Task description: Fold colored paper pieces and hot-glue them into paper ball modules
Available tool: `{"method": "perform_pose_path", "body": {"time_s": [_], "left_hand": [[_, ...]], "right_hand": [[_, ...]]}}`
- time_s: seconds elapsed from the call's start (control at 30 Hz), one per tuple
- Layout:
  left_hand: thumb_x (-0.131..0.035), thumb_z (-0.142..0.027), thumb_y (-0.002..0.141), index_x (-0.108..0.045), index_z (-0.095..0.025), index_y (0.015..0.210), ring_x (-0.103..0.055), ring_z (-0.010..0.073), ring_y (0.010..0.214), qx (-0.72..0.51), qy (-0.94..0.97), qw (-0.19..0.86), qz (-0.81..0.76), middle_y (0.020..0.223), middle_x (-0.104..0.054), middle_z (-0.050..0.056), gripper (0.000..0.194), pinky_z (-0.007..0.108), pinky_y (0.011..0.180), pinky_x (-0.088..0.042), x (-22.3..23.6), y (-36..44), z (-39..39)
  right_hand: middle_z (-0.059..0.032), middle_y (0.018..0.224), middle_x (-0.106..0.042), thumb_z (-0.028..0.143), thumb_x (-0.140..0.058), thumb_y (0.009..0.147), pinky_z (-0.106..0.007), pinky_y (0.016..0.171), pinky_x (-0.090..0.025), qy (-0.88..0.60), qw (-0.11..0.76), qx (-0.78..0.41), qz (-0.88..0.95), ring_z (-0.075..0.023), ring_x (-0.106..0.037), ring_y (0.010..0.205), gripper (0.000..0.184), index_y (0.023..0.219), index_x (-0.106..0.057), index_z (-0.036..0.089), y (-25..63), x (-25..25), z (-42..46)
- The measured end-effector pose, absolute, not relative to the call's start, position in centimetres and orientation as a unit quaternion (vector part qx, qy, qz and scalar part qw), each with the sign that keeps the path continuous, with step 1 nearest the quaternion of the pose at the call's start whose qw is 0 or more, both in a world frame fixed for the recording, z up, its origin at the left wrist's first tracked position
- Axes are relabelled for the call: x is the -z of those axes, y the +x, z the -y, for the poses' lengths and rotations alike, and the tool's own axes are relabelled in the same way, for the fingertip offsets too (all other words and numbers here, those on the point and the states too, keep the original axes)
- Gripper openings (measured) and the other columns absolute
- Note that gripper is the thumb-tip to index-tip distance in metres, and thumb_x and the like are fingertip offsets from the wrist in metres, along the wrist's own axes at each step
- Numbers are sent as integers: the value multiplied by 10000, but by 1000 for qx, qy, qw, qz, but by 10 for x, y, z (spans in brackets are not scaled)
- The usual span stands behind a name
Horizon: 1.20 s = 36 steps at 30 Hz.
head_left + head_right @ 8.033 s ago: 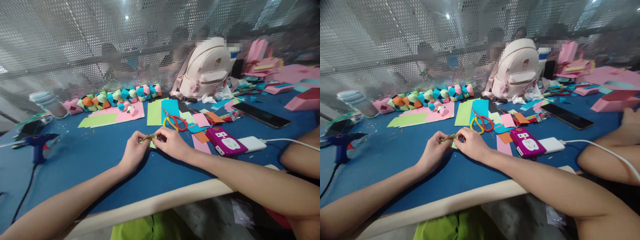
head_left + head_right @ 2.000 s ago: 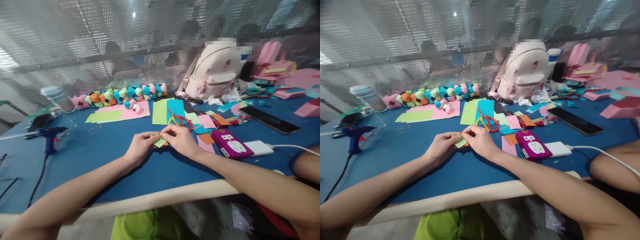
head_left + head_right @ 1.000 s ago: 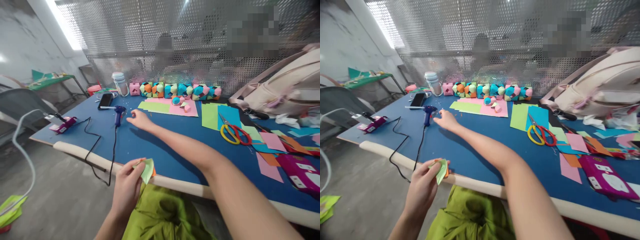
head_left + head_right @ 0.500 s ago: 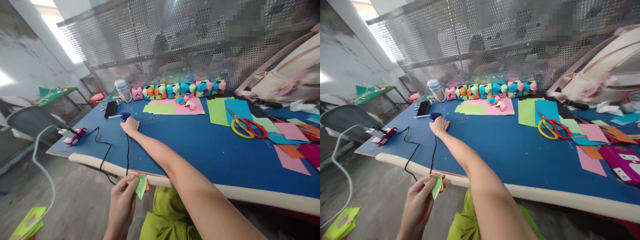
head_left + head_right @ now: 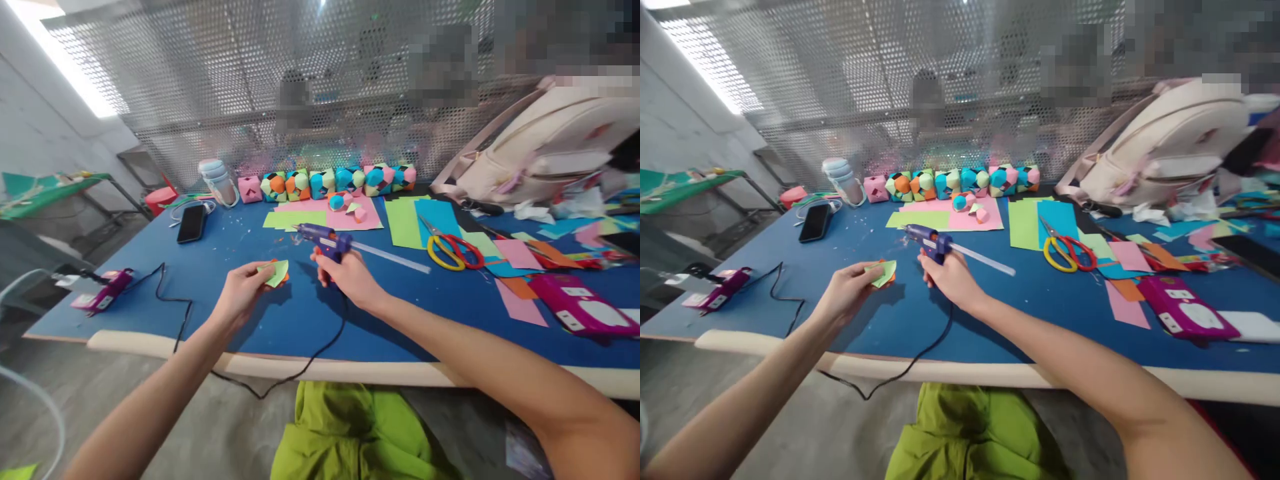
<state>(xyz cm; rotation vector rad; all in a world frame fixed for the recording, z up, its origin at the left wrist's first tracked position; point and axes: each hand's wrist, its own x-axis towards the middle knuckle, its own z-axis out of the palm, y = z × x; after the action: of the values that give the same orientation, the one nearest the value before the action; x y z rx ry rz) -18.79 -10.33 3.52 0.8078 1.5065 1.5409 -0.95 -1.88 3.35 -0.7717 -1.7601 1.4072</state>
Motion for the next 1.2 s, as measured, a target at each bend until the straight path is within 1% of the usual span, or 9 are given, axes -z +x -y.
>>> {"method": "perform_pose_path", "body": {"time_s": [0.07, 0.17, 0.37, 0.5, 0.57, 0.67, 0.9, 1.0, 1.2], "left_hand": [[-811, -331, 572, -727, -77, 831, -654, 170, 629, -594, 335, 423, -597, 744, -719, 102, 373, 255, 565, -478, -35, -184, 80], [-807, -324, 567, -726, -81, 791, -652, 170, 602, -579, 354, 443, -586, 693, -712, 99, 340, 252, 547, -466, -34, -176, 55], [-773, -323, 618, -732, -97, 785, -652, 167, 621, -545, 383, 473, -577, 715, -720, 97, 284, 279, 600, -495, -30, -159, 30], [-762, -327, 633, -738, -102, 793, -655, 174, 633, -528, 391, 484, -578, 724, -722, 104, 277, 290, 604, -500, -30, -152, 20], [-759, -318, 637, -737, -100, 790, -650, 164, 627, -524, 392, 480, -584, 715, -717, 99, 267, 276, 592, -495, -30, -149, 16], [-750, -299, 645, -733, -102, 770, -635, 139, 615, -524, 397, 464, -594, 699, -710, 79, 234, 250, 582, -488, -29, -145, 12], [-705, -297, 681, -733, -122, 768, -593, 112, 589, -505, 429, 413, -624, 665, -695, 45, 197, 230, 557, -480, -24, -140, 13], [-691, -302, 692, -736, -125, 775, -589, 112, 586, -493, 447, 396, -632, 668, -697, 44, 201, 232, 554, -486, -24, -141, 14], [-683, -310, 683, -724, -119, 730, -610, 137, 591, -482, 448, 404, -636, 647, -695, 49, 201, 253, 566, -507, -25, -140, 18]], "right_hand": [[30, 581, -543, 330, -487, 827, -230, 496, -451, -323, 372, -534, 687, -101, -505, 466, 166, 845, -548, 177, 17, -33, 26], [29, 610, -551, 307, -477, 824, -239, 518, -451, -358, 331, -495, 719, -118, -528, 514, 168, 886, -578, 188, 39, -31, 31], [20, 614, -547, 314, -495, 809, -250, 514, -402, -402, 299, -431, 751, -136, -502, 537, 168, 872, -598, 197, 49, -26, 14], [-4, 716, -601, 278, -508, 789, -261, 560, -401, -412, 290, -402, 764, -148, -517, 597, 118, 836, -584, 202, 50, -29, 4], [-10, 745, -608, 249, -511, 780, -261, 578, -402, -407, 293, -383, 776, -153, -521, 625, 72, 802, -563, 204, 50, -30, 2], [-5, 727, -596, 214, -512, 771, -254, 583, -394, -410, 308, -346, 786, -153, -516, 628, 20, 763, -531, 211, 50, -30, 0], [-3, 679, -561, 199, -489, 759, -243, 564, -369, -399, 304, -304, 810, -143, -499, 582, 25, 766, -512, 201, 53, -20, -1], [-13, 698, -558, 194, -480, 756, -242, 567, -364, -389, 302, -283, 823, -147, -510, 602, 15, 755, -492, 202, 53, -16, -1], [-12, 719, -550, 203, -462, 783, -242, 575, -367, -359, 303, -273, 839, -144, -513, 605, 12, 779, -474, 203, 54, -14, 2]]}}
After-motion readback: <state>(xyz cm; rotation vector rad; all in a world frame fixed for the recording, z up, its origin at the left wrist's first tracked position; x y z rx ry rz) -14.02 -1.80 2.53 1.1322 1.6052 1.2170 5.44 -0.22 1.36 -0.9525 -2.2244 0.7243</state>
